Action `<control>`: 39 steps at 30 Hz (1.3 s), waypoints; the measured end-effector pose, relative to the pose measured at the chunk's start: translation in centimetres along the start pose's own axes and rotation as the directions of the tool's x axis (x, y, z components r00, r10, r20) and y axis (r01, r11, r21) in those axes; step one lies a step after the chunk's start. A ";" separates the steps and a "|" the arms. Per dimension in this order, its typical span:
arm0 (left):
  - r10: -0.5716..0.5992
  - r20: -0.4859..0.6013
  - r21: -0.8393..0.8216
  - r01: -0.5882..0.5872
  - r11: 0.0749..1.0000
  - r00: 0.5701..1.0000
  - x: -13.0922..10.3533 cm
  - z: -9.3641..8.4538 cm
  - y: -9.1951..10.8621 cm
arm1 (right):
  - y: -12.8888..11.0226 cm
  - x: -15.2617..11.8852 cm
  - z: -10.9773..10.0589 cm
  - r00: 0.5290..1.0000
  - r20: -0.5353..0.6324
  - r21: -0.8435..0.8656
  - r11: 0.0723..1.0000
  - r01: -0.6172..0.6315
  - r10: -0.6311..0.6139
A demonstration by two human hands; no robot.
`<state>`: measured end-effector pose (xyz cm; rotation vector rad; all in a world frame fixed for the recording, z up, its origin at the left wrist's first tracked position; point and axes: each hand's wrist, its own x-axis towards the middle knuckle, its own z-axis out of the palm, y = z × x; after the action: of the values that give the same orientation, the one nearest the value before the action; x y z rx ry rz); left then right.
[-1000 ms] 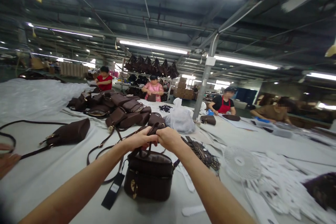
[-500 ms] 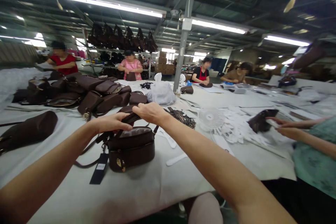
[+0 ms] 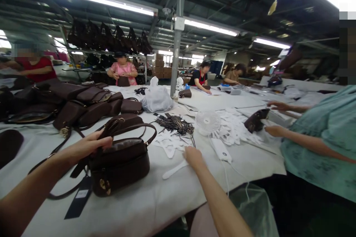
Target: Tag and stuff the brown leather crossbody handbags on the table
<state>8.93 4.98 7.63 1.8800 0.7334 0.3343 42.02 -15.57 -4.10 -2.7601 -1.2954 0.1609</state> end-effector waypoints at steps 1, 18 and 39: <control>-0.010 -0.008 -0.020 0.010 1.000 1.000 0.0 0.0 -0.2 | 0.4 0.1 1.0 1.000 -0.020 0.052 0.998 -0.017 0.018; -0.022 0.058 -0.434 0.045 0.900 0.998 -1.1 0.8 0.5 | -2.1 -4.8 -3.7 0.987 -0.155 0.988 -0.015 0.155 0.046; 0.124 -0.024 -0.467 -0.121 0.876 0.992 -1.7 0.8 0.5 | -16.7 -8.9 -7.2 0.716 -0.342 0.909 -0.022 0.416 -0.609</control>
<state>8.21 3.21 7.92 1.4652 0.4732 0.5358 24.62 -12.08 5.61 -1.0327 -1.4056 0.8238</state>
